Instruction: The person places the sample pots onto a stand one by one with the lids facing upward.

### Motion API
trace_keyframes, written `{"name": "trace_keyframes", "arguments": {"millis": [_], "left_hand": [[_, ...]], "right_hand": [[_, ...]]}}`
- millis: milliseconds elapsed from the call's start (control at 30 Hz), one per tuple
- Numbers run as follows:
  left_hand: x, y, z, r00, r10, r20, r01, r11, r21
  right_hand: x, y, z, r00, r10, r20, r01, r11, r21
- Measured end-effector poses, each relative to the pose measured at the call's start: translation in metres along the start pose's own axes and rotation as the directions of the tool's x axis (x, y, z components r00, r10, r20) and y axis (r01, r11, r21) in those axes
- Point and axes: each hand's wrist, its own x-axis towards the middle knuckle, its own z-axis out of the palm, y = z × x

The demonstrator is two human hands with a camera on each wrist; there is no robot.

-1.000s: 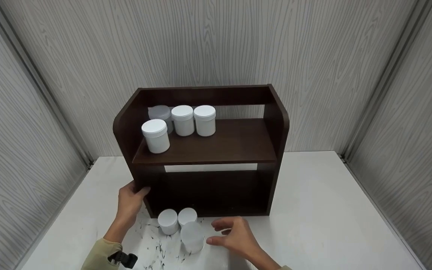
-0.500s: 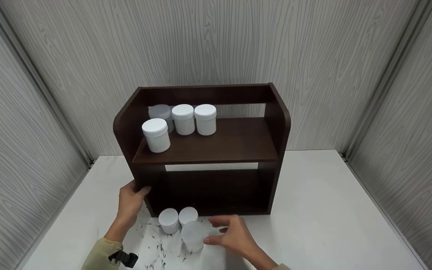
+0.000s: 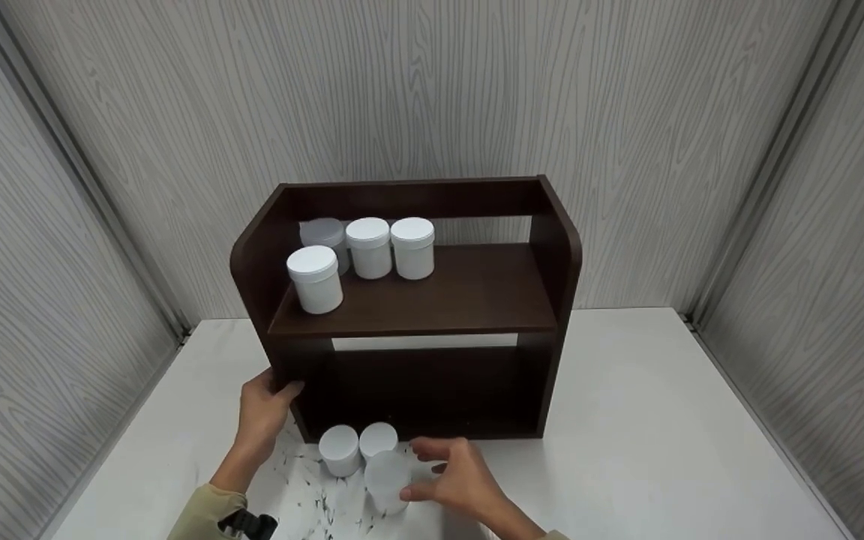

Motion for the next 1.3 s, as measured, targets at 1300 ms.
{"name": "trace_keyframes", "arguments": {"millis": [1300], "left_hand": [[-0.004,-0.003,0.000,1.000,0.015,0.006,-0.015,1.000,0.013]], "right_hand": [[0.004,0.010,0.021,0.999,0.000,0.037,-0.004,0.994,0.108]]}}
